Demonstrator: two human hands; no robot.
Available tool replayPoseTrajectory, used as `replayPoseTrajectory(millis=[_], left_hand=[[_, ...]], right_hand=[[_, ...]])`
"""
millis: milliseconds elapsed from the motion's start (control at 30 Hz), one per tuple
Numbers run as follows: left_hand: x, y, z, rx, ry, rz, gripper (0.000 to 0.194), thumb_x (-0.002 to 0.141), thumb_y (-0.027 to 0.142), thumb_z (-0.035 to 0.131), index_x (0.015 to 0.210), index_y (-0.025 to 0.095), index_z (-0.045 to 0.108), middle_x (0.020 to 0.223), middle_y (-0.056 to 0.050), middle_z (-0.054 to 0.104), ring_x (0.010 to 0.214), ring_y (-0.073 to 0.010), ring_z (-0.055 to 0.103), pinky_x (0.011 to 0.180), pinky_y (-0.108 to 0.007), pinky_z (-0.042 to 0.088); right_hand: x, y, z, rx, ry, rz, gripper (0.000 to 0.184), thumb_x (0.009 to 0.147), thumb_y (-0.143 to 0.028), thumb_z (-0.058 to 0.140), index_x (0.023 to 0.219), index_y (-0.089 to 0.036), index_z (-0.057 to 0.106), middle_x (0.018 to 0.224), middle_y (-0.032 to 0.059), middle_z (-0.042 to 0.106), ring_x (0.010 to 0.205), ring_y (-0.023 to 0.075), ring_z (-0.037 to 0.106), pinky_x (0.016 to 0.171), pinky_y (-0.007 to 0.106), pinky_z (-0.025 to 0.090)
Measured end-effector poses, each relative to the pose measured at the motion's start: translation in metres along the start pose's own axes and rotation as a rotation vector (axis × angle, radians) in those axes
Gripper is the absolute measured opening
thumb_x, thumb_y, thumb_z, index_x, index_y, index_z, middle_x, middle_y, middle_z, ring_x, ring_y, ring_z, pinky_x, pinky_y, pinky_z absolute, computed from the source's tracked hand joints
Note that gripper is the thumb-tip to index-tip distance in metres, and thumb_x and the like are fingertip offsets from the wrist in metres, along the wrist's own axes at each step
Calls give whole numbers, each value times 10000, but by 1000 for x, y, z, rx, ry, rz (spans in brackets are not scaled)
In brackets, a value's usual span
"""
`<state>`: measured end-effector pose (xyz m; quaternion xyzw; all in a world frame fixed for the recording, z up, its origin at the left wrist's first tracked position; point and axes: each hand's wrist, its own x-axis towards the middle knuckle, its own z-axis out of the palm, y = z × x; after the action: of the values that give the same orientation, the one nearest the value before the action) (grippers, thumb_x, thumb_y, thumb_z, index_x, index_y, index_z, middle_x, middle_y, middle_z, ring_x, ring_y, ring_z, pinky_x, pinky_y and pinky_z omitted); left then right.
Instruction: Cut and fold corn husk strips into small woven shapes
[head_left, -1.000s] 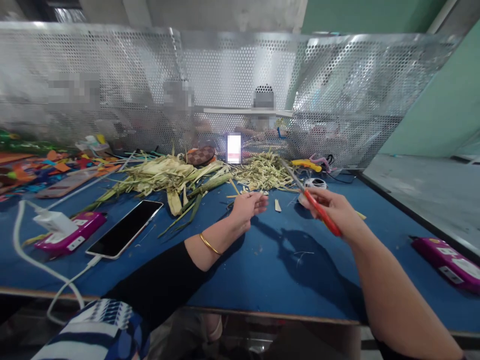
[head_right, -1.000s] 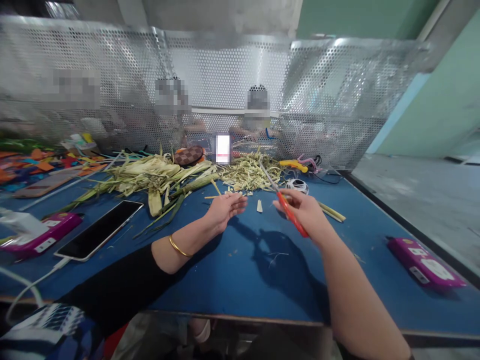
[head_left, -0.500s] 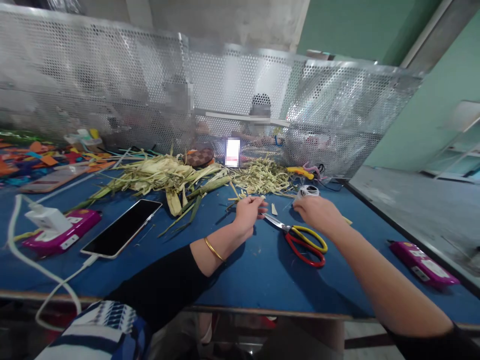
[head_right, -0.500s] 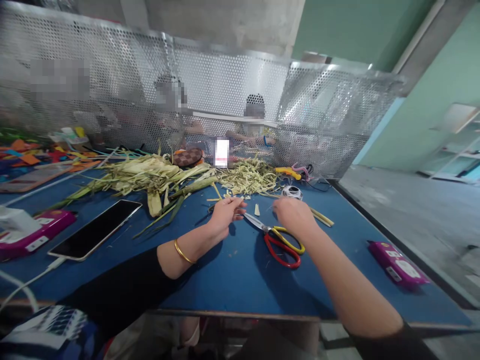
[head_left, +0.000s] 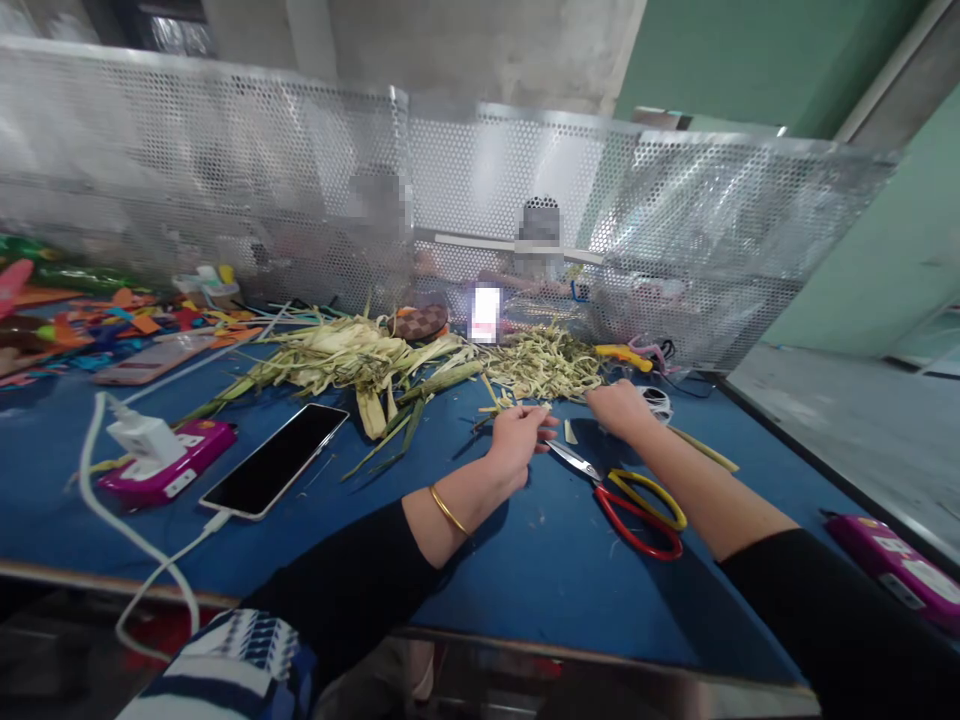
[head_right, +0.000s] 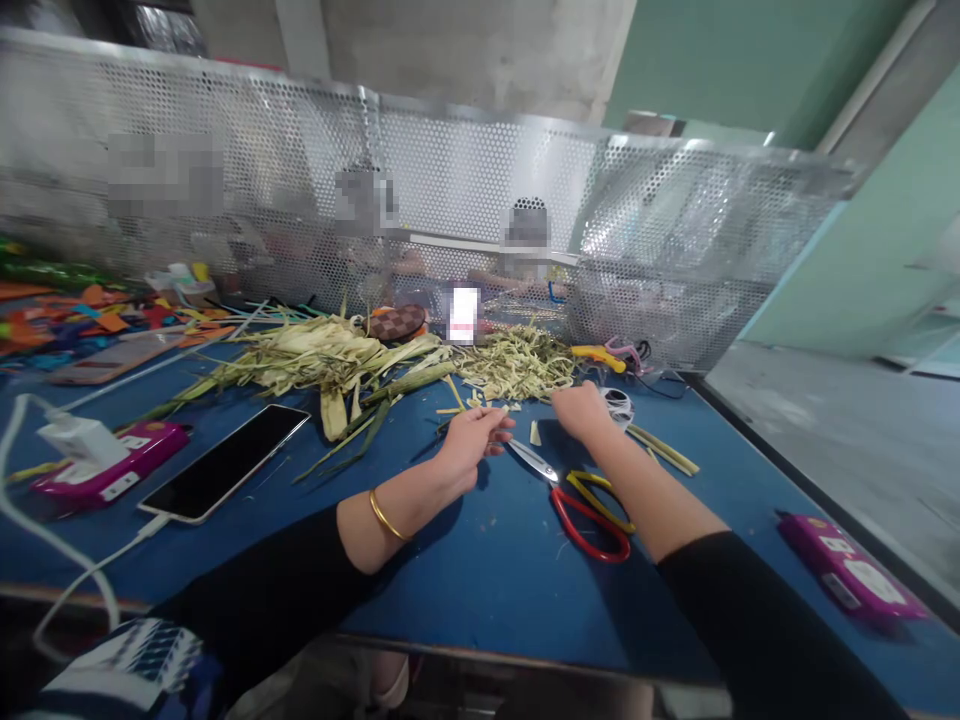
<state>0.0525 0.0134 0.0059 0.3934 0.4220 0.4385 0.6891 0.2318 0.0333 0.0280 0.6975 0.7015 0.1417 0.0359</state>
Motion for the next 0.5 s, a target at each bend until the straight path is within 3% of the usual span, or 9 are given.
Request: replayPoseTrajectory(millis=[100, 233, 367, 500], left_hand=[[3, 0, -2, 22, -13, -20, 125, 874, 179, 553, 766, 133, 593, 868, -70, 685, 544, -49, 530, 452, -155, 356], [5, 3, -4, 66, -100, -95, 141, 860, 157, 560, 726, 124, 587, 831, -65, 690, 476, -37, 467, 378, -142, 267], [5, 7, -7, 126, -266, -232, 180, 820, 119, 586, 642, 98, 605, 768, -94, 699, 400, -23, 379, 337, -145, 208], [1, 10, -9, 159, -478, -395, 143, 799, 121, 612, 660, 107, 645, 728, -97, 692, 384, -26, 339, 323, -144, 195]], right_hand=[[-17, -6, 1, -3, 42, -26, 207, 943, -229, 487, 1018, -90, 622, 952, 144, 666, 868, 224, 636, 772, 362, 488], [-62, -29, 7, 25, 136, -156, 208, 949, -164, 407, 936, -149, 614, 900, 98, 669, 848, 209, 607, 760, 314, 412], [-106, -55, 14, 80, 452, -496, 257, 909, -78, 372, 799, -155, 592, 754, 72, 619, 699, 197, 532, 689, 323, 373], [-128, -74, 15, 113, 512, -594, 314, 911, -61, 323, 748, -172, 567, 702, 51, 576, 678, 190, 501, 721, 334, 384]])
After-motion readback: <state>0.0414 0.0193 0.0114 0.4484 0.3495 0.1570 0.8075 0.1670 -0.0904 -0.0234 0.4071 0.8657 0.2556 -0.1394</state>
